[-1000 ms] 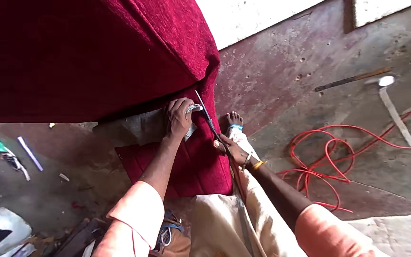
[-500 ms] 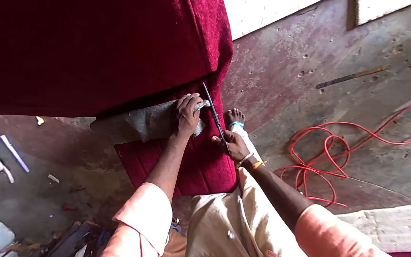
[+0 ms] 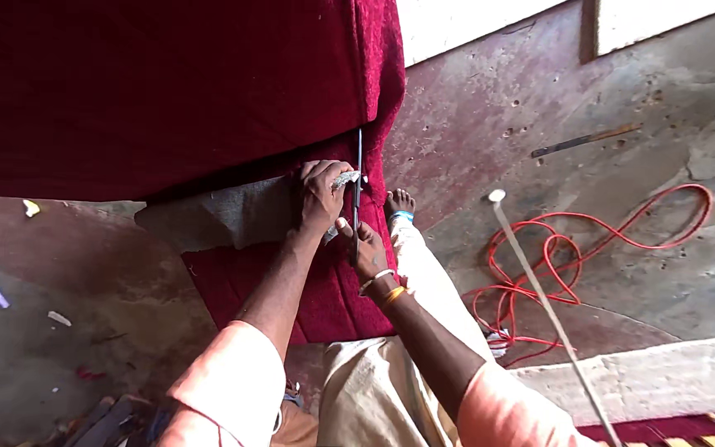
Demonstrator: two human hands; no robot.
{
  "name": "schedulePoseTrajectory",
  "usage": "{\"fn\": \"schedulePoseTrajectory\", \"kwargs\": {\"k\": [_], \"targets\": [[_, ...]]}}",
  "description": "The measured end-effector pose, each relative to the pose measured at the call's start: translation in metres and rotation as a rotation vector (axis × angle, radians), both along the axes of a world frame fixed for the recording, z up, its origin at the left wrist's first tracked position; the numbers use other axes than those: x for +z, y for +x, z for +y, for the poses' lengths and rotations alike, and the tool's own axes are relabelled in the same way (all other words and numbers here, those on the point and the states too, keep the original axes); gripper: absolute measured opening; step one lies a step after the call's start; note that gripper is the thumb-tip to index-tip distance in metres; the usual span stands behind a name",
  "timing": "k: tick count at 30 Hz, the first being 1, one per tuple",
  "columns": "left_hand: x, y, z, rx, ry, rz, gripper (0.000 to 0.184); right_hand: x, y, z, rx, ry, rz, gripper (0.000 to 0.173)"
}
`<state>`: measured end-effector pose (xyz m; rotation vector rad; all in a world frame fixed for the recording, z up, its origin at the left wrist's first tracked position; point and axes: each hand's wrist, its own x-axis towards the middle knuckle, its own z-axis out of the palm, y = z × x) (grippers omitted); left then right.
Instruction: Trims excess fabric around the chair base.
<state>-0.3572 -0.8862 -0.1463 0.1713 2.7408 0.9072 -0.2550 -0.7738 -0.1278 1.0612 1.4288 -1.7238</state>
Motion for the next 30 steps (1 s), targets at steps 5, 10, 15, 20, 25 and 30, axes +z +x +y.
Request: {"fn": "schedulePoseTrajectory", "kwargs": {"k": [5,10,15,20,25,30], "targets": [[0.005,-0.012,-0.005,0.018,0.114,-0.142,0.016,0.01,0.018,0.022,0.231,0.122,0.054,0.044],[0.007,-0.024,-0.008,0.012,0.126,-0.263,0.023,0.016,0.019,0.035,0.165,-0.024,0.012,0.051],[0.007,-0.026,-0.008,0.007,0.137,-0.281,0.02,0.016,0.022,0.03,0.075,-0.068,-0.004,0.046],[0.007,-0.026,-0.006,-0.005,0.098,-0.278,0.019,0.011,0.018,0.034,0.162,-0.009,0.033,0.043],[0.01,-0.028,-0.004,0.005,0.064,-0.319,0.022,0.012,0.016,0.042,0.209,-0.009,0.049,0.046],[0.012,-0.027,-0.002,0.012,0.06,-0.325,0.022,0.013,0.008,0.041,0.162,-0.033,0.004,0.046]]}}
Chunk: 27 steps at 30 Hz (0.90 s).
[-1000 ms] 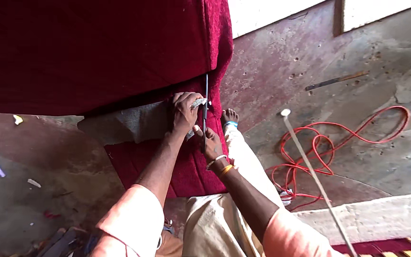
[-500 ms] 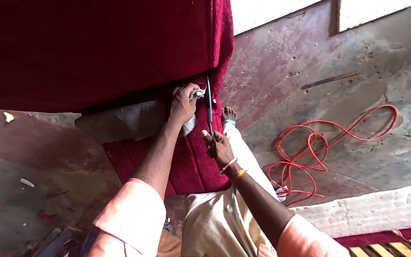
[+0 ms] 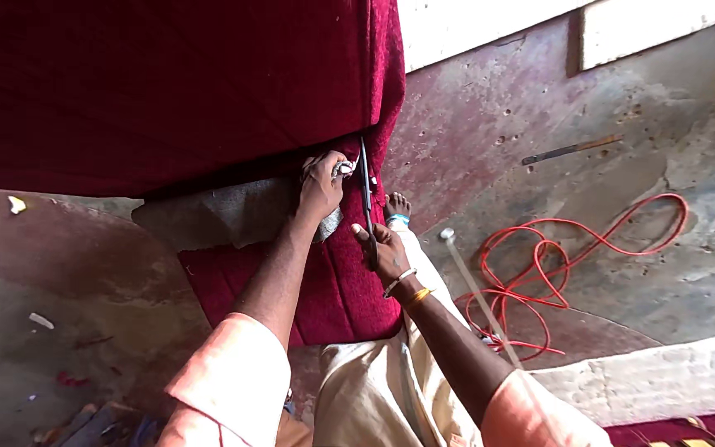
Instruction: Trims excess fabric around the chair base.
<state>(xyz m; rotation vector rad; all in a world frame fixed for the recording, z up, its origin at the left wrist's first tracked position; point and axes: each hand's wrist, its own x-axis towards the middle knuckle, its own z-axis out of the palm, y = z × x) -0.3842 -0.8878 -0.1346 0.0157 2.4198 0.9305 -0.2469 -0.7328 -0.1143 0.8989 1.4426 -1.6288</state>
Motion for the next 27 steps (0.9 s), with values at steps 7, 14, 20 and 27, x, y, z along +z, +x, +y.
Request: {"fn": "schedulePoseTrajectory", "kwargs": {"k": [7,14,20,27], "targets": [[0.0035,-0.0029,0.0,0.009,-0.029,-0.062,0.025,0.0047,-0.0013,0.0016,0.062,0.032,0.058,0.041],[0.0069,-0.004,-0.0001,0.056,-0.014,-0.109,0.026,0.0047,0.0027,0.0016,-0.025,-0.029,0.017,0.048],[0.0065,-0.0042,0.0005,0.056,-0.03,-0.107,0.026,0.0002,0.0,0.002,0.015,0.004,0.078,0.042],[0.0068,-0.0042,0.0008,0.056,-0.024,-0.123,0.028,-0.0023,-0.0021,0.0005,0.0,0.001,0.057,0.041]]}}
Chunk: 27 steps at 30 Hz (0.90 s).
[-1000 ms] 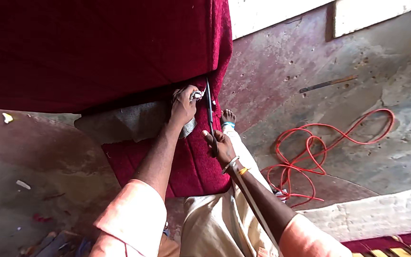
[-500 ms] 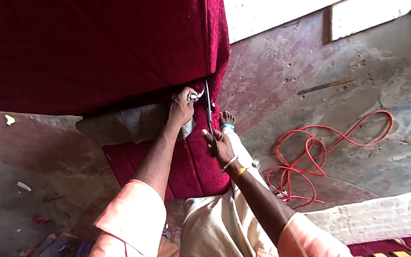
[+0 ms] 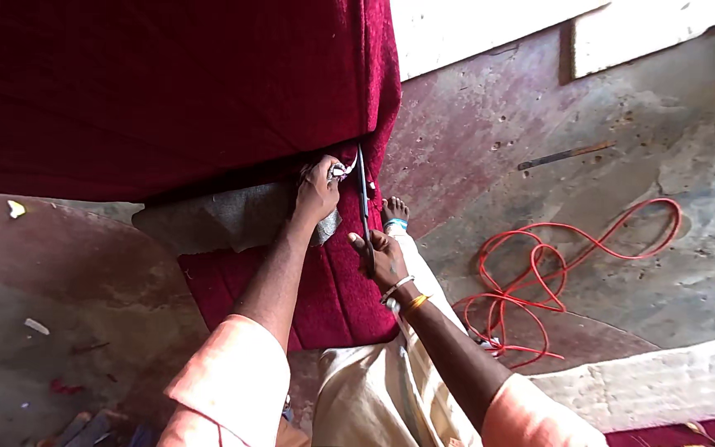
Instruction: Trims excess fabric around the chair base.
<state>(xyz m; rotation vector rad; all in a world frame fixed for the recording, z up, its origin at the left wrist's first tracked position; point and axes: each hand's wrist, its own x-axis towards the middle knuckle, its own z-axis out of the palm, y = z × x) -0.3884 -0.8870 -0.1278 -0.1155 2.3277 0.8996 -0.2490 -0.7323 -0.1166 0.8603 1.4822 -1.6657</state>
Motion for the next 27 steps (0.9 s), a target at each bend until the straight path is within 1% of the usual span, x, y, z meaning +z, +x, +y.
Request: {"fn": "schedulePoseTrajectory", "kwargs": {"k": [3,4,5,8,9,10,11,12,13,14,15,16,18,20,21,22,23,24,25,27], "targets": [[-0.001,0.0,-0.001,0.041,0.031,-0.015,0.028,0.002,0.008,0.002,0.048,0.031,0.031,0.044],[-0.001,0.0,-0.001,0.067,0.037,-0.022,0.028,0.003,0.017,0.004,0.107,0.079,0.044,0.044],[0.0,-0.001,-0.001,0.092,0.032,-0.028,0.029,0.002,0.031,0.006,0.203,0.172,0.062,0.047],[0.0,-0.005,0.002,0.16,-0.027,-0.003,0.033,-0.002,0.097,0.016,0.623,0.459,0.09,0.052],[-0.002,-0.006,0.004,0.176,-0.045,0.031,0.033,-0.001,0.119,0.018,0.741,0.5,0.086,0.05],[-0.004,-0.004,0.005,0.184,-0.052,0.074,0.033,0.0,0.138,0.019,0.812,0.505,0.099,0.043],[-0.009,-0.002,0.004,0.182,-0.053,0.141,0.032,0.001,0.153,0.021,0.853,0.491,0.139,0.043],[-0.013,0.001,0.003,0.169,-0.049,0.227,0.03,0.001,0.166,0.024,0.844,0.471,0.217,0.046],[-0.016,0.003,0.001,0.14,-0.043,0.311,0.029,0.001,0.176,0.026,0.782,0.46,0.327,0.047],[-0.016,0.005,0.001,0.101,-0.039,0.377,0.031,0.003,0.177,0.026,0.675,0.452,0.453,0.045],[-0.014,0.005,0.002,0.063,-0.051,0.423,0.033,0.003,0.166,0.025,0.555,0.468,0.561,0.043],[-0.013,0.005,0.004,0.04,-0.068,0.449,0.035,0.001,0.141,0.022,0.438,0.513,0.621,0.043],[-0.015,0.01,0.01,0.028,-0.118,0.453,0.034,-0.008,0.068,0.018,0.283,0.628,0.635,0.053],[-0.019,0.017,0.016,0.004,-0.172,0.448,0.033,-0.032,-0.019,0.016,0.209,0.674,0.571,0.069],[-0.019,0.021,0.02,-0.019,-0.203,0.429,0.032,-0.043,-0.06,0.016,0.253,0.664,0.495,0.074],[-0.017,0.024,0.024,-0.039,-0.231,0.406,0.033,-0.053,-0.096,0.016,0.345,0.659,0.435,0.069],[-0.018,0.028,0.026,-0.053,-0.26,0.396,0.036,-0.062,-0.126,0.018,0.461,0.665,0.399,0.059],[-0.021,0.032,0.028,-0.063,-0.284,0.393,0.038,-0.07,-0.149,0.022,0.578,0.685,0.387,0.048],[-0.024,0.036,0.027,-0.071,-0.306,0.394,0.039,-0.076,-0.164,0.029,0.687,0.703,0.396,0.041],[-0.034,0.037,0.024,-0.058,-0.309,0.42,0.041,-0.081,-0.191,0.044,0.87,0.748,0.479,0.034]]}}
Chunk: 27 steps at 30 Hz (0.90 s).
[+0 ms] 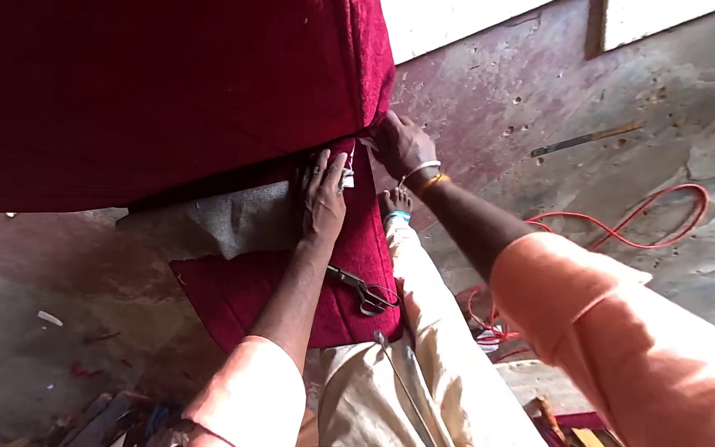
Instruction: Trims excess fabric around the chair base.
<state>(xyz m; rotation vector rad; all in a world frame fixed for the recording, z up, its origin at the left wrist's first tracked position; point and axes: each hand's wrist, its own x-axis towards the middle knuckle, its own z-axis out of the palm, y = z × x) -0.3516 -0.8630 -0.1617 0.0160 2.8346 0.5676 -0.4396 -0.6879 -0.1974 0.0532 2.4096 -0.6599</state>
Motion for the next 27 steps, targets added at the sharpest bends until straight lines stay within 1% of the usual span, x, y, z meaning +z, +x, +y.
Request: {"fn": "schedulePoseTrajectory", "kwargs": {"k": [3,4,6,8,10,12,14,15,17,18,19,20,21,23,24,25,26,27], "targets": [[-0.006,-0.013,0.001,0.042,0.089,0.033,0.05,-0.004,-0.041,0.013,0.25,0.016,0.108,0.035],[-0.006,-0.023,0.004,0.073,0.09,0.024,0.049,-0.008,-0.058,0.017,0.329,-0.004,0.153,0.034],[-0.003,-0.041,0.017,0.193,0.033,-0.026,0.043,-0.02,-0.083,0.025,0.464,-0.044,0.228,0.031],[0.0,-0.058,0.031,0.297,-0.067,-0.132,0.035,-0.032,-0.097,0.03,0.54,-0.061,0.273,0.028],[0.005,-0.07,0.033,0.278,-0.166,-0.231,0.033,-0.047,-0.094,0.03,0.522,-0.063,0.282,0.029],[0.012,-0.075,0.028,0.221,-0.239,-0.317,0.034,-0.054,-0.079,0.028,0.45,-0.066,0.284,0.033],[0.018,-0.079,0.021,0.166,-0.262,-0.382,0.035,-0.048,-0.067,0.02,0.356,-0.055,0.239,0.038],[0.022,-0.077,0.017,0.146,-0.239,-0.409,0.035,-0.04,-0.057,0.016,0.277,-0.053,0.187,0.039],[0.022,-0.073,0.015,0.144,-0.104,-0.403,0.031,-0.022,-0.031,0.018,0.05,-0.046,0.084,0.044],[0.021,-0.071,0.016,0.164,-0.032,-0.39,0.028,-0.013,-0.012,0.022,-0.064,-0.07,0.066,0.053],[0.022,-0.07,0.014,0.193,0.041,-0.412,0.029,-0.002,0.012,0.024,-0.133,-0.099,0.077,0.063],[0.026,-0.069,0.01,0.22,0.15,-0.45,0.032,0.008,0.043,0.024,-0.142,-0.129,0.12,0.068],[0.028,-0.068,0.003,0.237,0.287,-0.478,0.036,0.016,0.081,0.024,-0.108,-0.147,0.164,0.069],[0.032,-0.065,-0.014,0.219,0.54,-0.519,0.053,0.019,0.17,0.021,0.013,-0.178,0.264,0.065],[0.035,-0.063,-0.023,0.194,0.609,-0.52,0.059,0.023,0.213,0.018,0.073,-0.198,0.283,0.063],[0.038,-0.06,-0.034,0.177,0.634,-0.499,0.057,0.03,0.25,0.014,0.127,-0.21,0.263,0.06],[0.043,-0.055,-0.048,0.181,0.6,-0.465,0.051,0.035,0.283,0.009,0.153,-0.205,0.237,0.057],[0.05,-0.05,-0.066,0.209,0.541,-0.433,0.046,0.039,0.311,0.003,0.143,-0.178,0.229,0.059]]}}
